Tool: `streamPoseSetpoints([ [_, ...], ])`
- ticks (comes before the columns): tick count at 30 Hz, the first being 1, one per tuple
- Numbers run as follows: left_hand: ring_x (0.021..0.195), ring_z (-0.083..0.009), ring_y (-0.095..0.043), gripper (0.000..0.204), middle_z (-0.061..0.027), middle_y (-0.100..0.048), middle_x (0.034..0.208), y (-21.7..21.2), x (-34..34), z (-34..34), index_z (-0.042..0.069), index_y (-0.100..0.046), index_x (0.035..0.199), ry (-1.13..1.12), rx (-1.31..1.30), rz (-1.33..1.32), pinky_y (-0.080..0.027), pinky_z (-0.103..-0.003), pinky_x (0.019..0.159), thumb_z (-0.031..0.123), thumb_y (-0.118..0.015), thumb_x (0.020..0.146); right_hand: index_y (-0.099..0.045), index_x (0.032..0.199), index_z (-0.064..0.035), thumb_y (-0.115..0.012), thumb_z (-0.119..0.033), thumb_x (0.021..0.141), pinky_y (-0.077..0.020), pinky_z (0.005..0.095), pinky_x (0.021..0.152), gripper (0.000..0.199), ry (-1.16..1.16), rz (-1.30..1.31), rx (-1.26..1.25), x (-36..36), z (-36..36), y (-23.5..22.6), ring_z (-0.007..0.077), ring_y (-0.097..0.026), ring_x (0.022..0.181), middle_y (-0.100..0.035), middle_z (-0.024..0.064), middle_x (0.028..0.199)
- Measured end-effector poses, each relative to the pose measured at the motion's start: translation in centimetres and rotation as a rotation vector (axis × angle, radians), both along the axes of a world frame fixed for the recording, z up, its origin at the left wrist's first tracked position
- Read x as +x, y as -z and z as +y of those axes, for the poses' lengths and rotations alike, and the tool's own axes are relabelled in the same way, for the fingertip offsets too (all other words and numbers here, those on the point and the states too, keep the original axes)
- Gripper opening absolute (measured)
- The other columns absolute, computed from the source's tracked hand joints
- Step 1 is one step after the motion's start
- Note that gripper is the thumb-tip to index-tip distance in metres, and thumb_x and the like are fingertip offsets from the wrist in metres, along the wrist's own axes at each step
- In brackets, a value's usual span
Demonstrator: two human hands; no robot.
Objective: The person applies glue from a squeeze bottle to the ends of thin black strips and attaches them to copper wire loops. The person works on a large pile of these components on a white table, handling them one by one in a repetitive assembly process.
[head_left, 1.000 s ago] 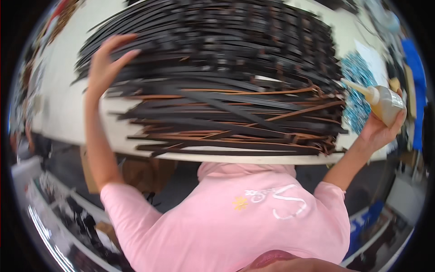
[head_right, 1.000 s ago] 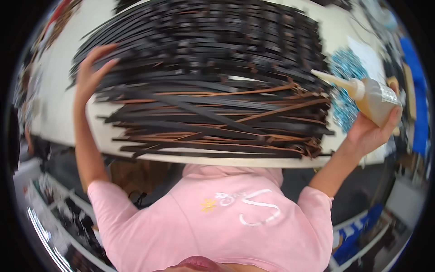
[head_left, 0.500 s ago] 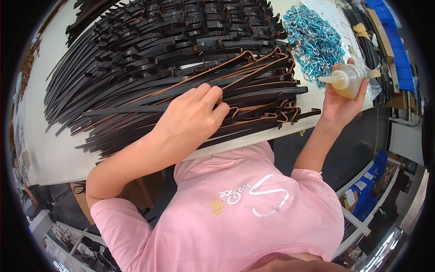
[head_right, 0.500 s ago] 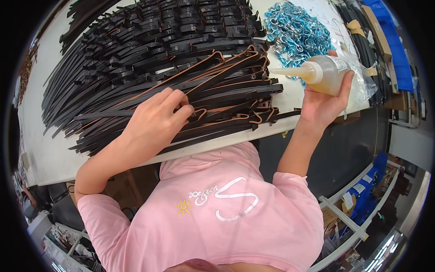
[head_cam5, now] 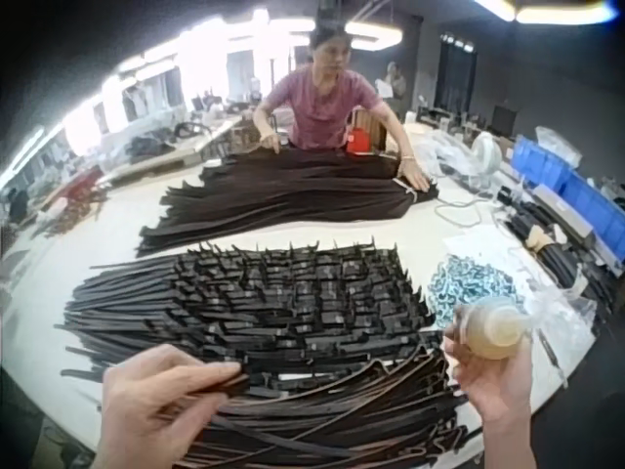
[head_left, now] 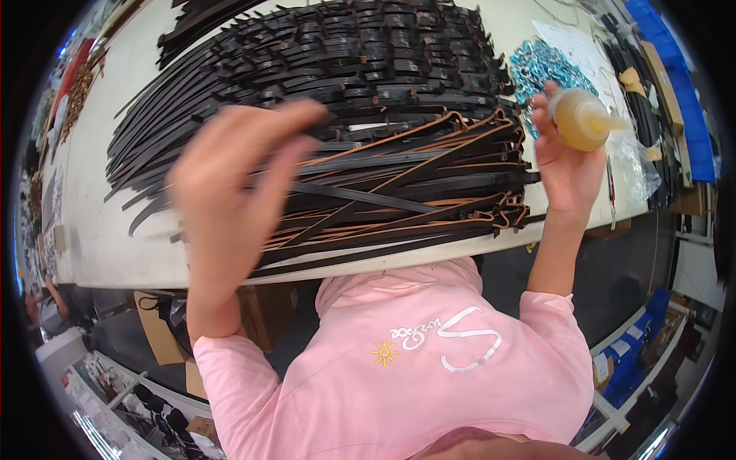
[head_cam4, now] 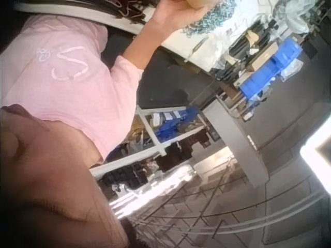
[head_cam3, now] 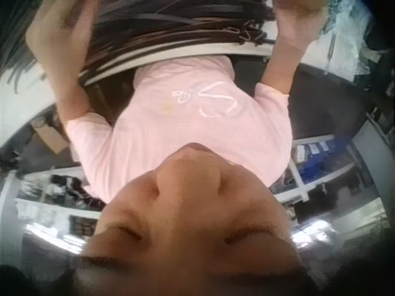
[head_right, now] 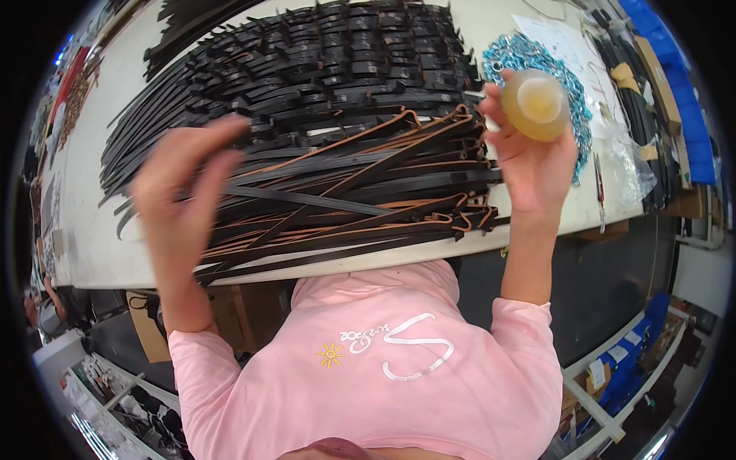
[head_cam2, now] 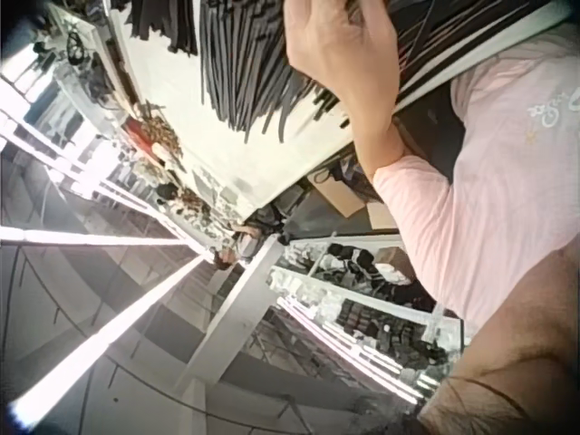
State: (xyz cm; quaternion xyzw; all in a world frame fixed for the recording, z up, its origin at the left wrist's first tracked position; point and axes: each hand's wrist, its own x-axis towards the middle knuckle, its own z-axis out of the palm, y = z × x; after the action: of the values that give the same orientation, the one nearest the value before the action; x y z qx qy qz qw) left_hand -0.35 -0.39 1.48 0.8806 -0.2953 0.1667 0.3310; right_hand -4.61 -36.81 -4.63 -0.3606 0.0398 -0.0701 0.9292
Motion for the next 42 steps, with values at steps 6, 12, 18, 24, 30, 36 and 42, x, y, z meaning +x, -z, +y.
streamPoseSetpoints([
  [6, 0.064, -0.0068, -0.054, 0.018, -0.0046, -0.071, 0.084, 5.0, 1.4, -1.0, 0.001, -0.074, 0.1, 0.176, -0.123, 0.568, -0.038, -0.023, 0.053, 0.007, -0.077, 0.084, -0.048, 0.134, 0.0111, -0.04, -0.044, 0.103, -0.0604, 0.0342, 0.049, 0.064, -0.645, 0.123, 0.043, 3.0, 8.8, 0.0, 0.0342, -0.073, 0.084, -0.053, 0.0402, 0.131],
  [12, 0.089, -0.0112, -0.068, 0.023, -0.0079, -0.073, 0.097, 5.5, 2.2, -0.7, -0.002, -0.069, 0.108, 0.24, -0.128, 0.673, -0.052, -0.025, 0.074, 0.008, -0.073, 0.087, -0.052, 0.126, 0.0125, -0.039, -0.043, 0.102, -0.0649, 0.0397, 0.068, 0.062, -0.703, 0.186, -0.112, 4.8, 11.4, 0.3, 0.035, -0.073, 0.086, -0.063, 0.0326, 0.114],
  [18, 0.1, -0.0135, -0.067, 0.018, -0.007, -0.071, 0.105, 6.9, 2.3, -1.1, -0.002, -0.066, 0.106, 0.398, -0.569, 0.82, -0.052, -0.03, 0.094, 0.007, -0.071, 0.091, -0.047, 0.129, 0.0148, -0.045, -0.046, 0.099, -0.0645, 0.042, 0.076, 0.068, -0.687, 0.128, 0.091, 5.1, 12.4, 0.6, 0.0356, -0.072, 0.089, -0.063, 0.0257, 0.102],
  [24, 0.078, -0.0051, -0.061, 0.012, -0.0015, -0.073, 0.092, 5.8, 0.9, 0.2, 0.001, -0.074, 0.097, 0.197, -0.331, 0.721, -0.043, -0.019, 0.06, 0.003, -0.076, 0.085, -0.051, 0.131, 0.0091, -0.046, -0.043, 0.102, -0.0645, 0.0409, 0.065, 0.06, -0.276, 0.06, 0.075, 4.8, 9.2, -1.0, 0.0348, -0.071, 0.1, -0.068, 0.0218, 0.106],
  [30, 0.068, -0.004, -0.058, 0.016, -0.0012, -0.073, 0.087, 6.9, 0.8, 0.8, 0.003, -0.075, 0.098, 0.223, -0.284, 0.673, -0.034, -0.02, 0.049, 0.004, -0.078, 0.083, -0.044, 0.14, 0.0027, -0.057, -0.04, 0.099, -0.0555, 0.0496, 0.096, 0.06, 0.295, -0.212, -0.545, 3.6, 8.9, -1.6, 0.0339, -0.065, 0.107, -0.06, 0.0208, 0.12],
  [36, 0.063, -0.0118, -0.061, 0.015, -0.0043, -0.073, 0.086, 8.2, 0.7, -0.2, 0.003, -0.074, 0.095, 0.189, -0.235, 0.386, -0.04, -0.024, 0.048, 0.004, -0.077, 0.08, -0.046, 0.137, 0.0056, -0.061, -0.044, 0.095, -0.0557, 0.0381, 0.091, 0.067, 0.48, -0.295, -0.809, 2.4, 7.9, 0.5, 0.0268, -0.065, 0.105, -0.06, 0.0184, 0.117],
  [42, 0.062, -0.015, -0.063, 0.015, -0.0052, -0.072, 0.085, 9.1, 0.0, -0.5, 0.004, -0.074, 0.094, 0.138, -0.142, 0.366, -0.042, -0.026, 0.048, 0.004, -0.077, 0.079, -0.051, 0.133, 0.0084, -0.06, -0.04, 0.097, -0.0546, 0.0318, 0.089, 0.061, 0.526, -0.2, -0.894, 2.6, 8.3, 0.6, 0.0223, -0.066, 0.101, -0.063, 0.017, 0.113],
])
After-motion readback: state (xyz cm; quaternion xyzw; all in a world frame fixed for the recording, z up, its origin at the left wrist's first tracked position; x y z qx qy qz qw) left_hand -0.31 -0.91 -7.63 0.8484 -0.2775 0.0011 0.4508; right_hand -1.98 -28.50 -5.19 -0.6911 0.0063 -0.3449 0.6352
